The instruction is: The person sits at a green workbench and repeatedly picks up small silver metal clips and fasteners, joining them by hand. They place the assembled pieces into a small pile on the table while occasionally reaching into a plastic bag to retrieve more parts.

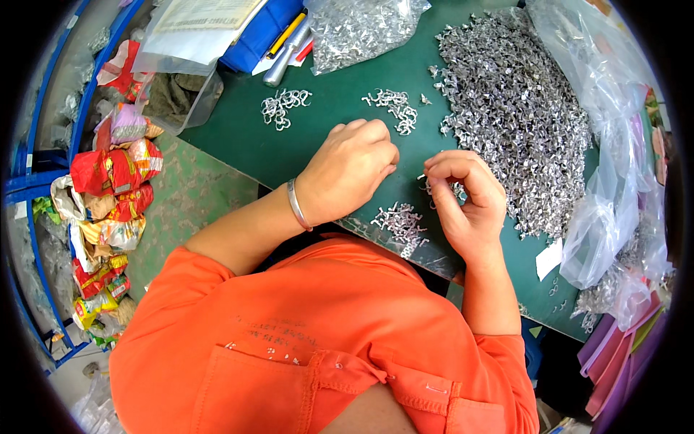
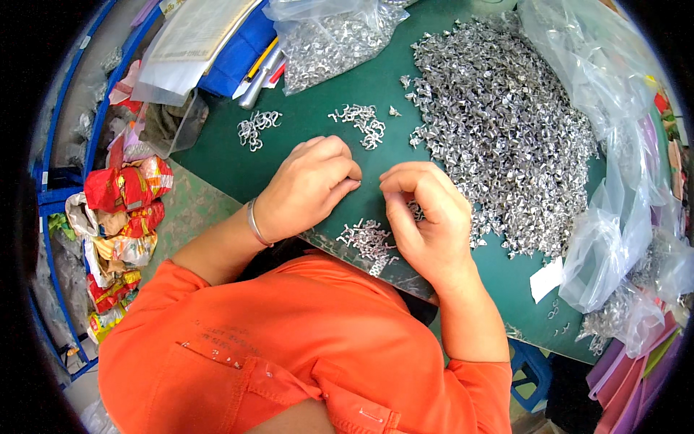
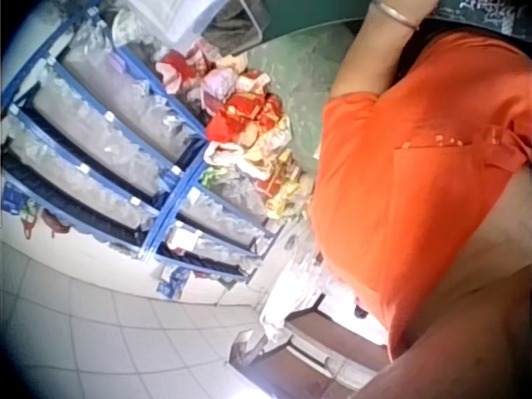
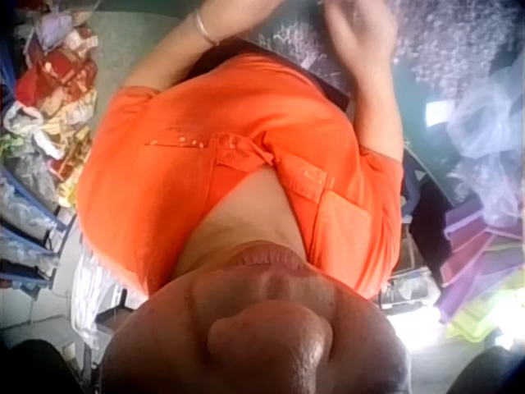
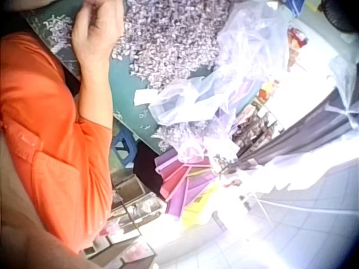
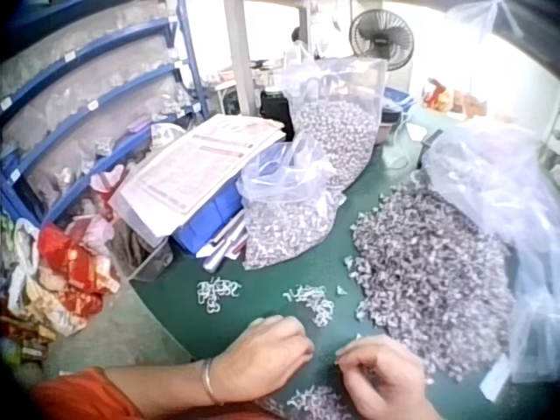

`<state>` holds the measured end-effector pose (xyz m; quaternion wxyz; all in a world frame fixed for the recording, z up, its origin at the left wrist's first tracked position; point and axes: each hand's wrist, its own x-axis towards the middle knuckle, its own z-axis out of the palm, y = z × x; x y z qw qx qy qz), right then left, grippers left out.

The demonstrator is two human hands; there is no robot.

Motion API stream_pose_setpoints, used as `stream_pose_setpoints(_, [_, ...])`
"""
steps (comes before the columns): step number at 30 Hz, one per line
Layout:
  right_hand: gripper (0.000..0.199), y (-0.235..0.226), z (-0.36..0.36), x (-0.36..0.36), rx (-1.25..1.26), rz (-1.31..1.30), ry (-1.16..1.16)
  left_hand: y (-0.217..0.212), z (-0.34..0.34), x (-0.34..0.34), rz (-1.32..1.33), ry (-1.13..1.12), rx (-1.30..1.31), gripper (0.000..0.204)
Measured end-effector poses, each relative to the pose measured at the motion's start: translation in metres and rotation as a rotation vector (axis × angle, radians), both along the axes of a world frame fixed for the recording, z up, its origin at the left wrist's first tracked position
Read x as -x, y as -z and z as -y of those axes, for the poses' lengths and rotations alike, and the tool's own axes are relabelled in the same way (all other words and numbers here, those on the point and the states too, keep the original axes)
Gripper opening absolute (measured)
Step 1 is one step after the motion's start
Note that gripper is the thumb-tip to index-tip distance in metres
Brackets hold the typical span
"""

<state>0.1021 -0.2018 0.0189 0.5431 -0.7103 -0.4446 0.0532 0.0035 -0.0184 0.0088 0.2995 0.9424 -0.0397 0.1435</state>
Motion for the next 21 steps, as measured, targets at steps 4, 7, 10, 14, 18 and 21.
stream_pose_setpoints(4, [0.016,0.003,0.0,0.0,-0.037,-0.011,0.024,-0.002,0.003,0.001,0.043,0.001,0.033,0.013])
stream_pose_setpoints(7, [0.014,0.003,-0.002,0.007,-0.049,-0.131,0.055,-0.004,0.009,0.002,0.176,0.019,0.151,0.015])
stream_pose_setpoints(10, [0.014,-0.001,-0.003,0.008,-0.015,-0.117,0.013,-0.011,0.015,0.001,0.274,0.059,0.214,0.022])
stream_pose_setpoints(14, [0.012,0.0,-0.002,0.007,-0.009,-0.132,-0.014,-0.01,0.018,0.003,0.332,0.056,0.252,0.025])
stream_pose_setpoints(18, [0.012,0.001,-0.001,0.008,-0.047,-0.225,-0.041,-0.011,0.015,0.002,0.371,0.078,0.238,0.028])
stream_pose_setpoints(21, [0.012,-0.002,-0.002,0.009,-0.074,-0.254,-0.069,-0.007,0.01,0.002,0.393,0.125,0.225,0.028])
